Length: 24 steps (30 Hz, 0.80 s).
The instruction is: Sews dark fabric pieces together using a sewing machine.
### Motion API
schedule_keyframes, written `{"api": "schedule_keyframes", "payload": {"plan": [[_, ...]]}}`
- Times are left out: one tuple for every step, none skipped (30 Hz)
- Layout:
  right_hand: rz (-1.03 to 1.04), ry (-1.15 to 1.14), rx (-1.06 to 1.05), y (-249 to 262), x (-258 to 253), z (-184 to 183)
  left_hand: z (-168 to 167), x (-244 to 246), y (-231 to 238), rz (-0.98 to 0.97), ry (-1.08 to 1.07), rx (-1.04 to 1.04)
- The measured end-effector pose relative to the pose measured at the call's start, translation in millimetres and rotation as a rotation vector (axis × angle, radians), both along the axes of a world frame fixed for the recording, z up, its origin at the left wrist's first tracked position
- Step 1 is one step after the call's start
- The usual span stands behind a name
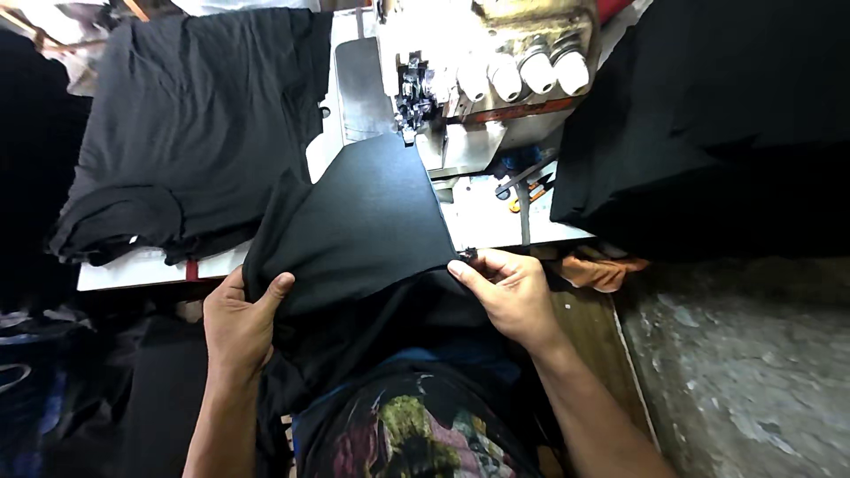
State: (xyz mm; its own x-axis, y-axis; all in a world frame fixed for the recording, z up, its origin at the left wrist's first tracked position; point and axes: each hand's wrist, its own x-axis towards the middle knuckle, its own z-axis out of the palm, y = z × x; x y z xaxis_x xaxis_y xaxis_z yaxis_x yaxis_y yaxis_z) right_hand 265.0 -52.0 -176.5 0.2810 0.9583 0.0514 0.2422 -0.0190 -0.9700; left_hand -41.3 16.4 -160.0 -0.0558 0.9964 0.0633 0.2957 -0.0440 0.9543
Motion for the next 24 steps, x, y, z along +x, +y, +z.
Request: {"api": "schedule_keyframes", "payload": {"plan": [[-0.01,0.0,-0.004,-0.3,-0.4,-0.4,0.5,-0.3,0.1,-0.002,0.008,0.01],[-0.028,-0.002,-0.007,-0.5,-1.5,-0.8,0.4,-0.6,0.5,-0.006,0.013,0.018],[-0.05,0.0,-0.006,-0.8,-2.8,-1.2,-0.1,-0.8,0.8,-0.013,0.015,0.021],[-0.075,0.005,0.0,-1.4,-4.6,-1.6,0.0,-0.8,0.4,-0.017,0.012,0.023],[-0.1,0.012,0.01,-1.1,-6.8,-1.6,1.6,-0.3,-0.2,-0.018,0.009,0.033],[-0.125,0.03,0.02,-0.2,-9.2,-1.6,3.2,0.2,-1.0,-0.014,0.012,0.045],[-0.146,0.067,0.029,0.3,-11.5,-2.4,3.1,0.7,-2.5,-0.009,0.015,0.053],[-0.159,0.116,0.034,0.2,-12.8,-3.6,0.9,1.6,-4.6,-0.009,0.016,0.058],[-0.166,0.168,0.03,0.3,-12.9,-4.5,-2.5,3.3,-6.6,-0.008,0.022,0.066],[-0.168,0.217,0.021,1.1,-11.9,-3.9,-5.1,5.5,-8.2,0.0,0.032,0.084],[-0.159,0.252,0.01,2.4,-9.0,-1.9,-5.7,8.2,-10.5,0.012,0.067,0.12],[-0.144,0.263,-0.001,3.5,-4.3,0.3,-4.8,11.9,-14.4,0.033,0.117,0.157],[-0.124,0.248,-0.017,3.5,2.8,2.2,-4.4,17.6,-21.9,0.071,0.176,0.167],[-0.103,0.219,-0.029,4.0,12.9,3.8,-6.6,26.4,-32.1,0.113,0.227,0.147],[-0.085,0.175,-0.039,4.5,24.5,4.7,-12.0,36.0,-44.3,0.134,0.255,0.111],[-0.071,0.12,-0.045,4.7,35.2,4.6,-19.6,43.8,-56.7,0.136,0.254,0.067],[-0.066,0.077,-0.054,6.0,42.9,4.9,-28.3,48.8,-64.8,0.133,0.234,0.031],[-0.069,0.054,-0.066,7.4,46.2,6.1,-35.5,50.1,-67.1,0.137,0.211,0.006],[-0.059,0.058,-0.087,8.1,44.3,8.5,-37.0,48.6,-63.9,0.16,0.211,-0.006],[-0.042,0.088,-0.119,8.4,36.6,12.4,-33.4,43.6,-55.3,0.194,0.246,-0.001],[-0.035,0.134,-0.142,9.4,24.7,15.6,-27.0,34.5,-41.6,0.213,0.299,0.02],[-0.044,0.176,-0.142,12.3,11.0,16.2,-19.7,22.9,-23.9,0.214,0.353,0.068],[-0.062,0.204,-0.115,16.9,-2.3,13.7,-11.2,10.7,-4.4,0.198,0.406,0.132],[-0.09,0.214,-0.071,22.8,-13.8,9.0,-1.9,-0.8,15.5,0.167,0.45,0.202]]}}
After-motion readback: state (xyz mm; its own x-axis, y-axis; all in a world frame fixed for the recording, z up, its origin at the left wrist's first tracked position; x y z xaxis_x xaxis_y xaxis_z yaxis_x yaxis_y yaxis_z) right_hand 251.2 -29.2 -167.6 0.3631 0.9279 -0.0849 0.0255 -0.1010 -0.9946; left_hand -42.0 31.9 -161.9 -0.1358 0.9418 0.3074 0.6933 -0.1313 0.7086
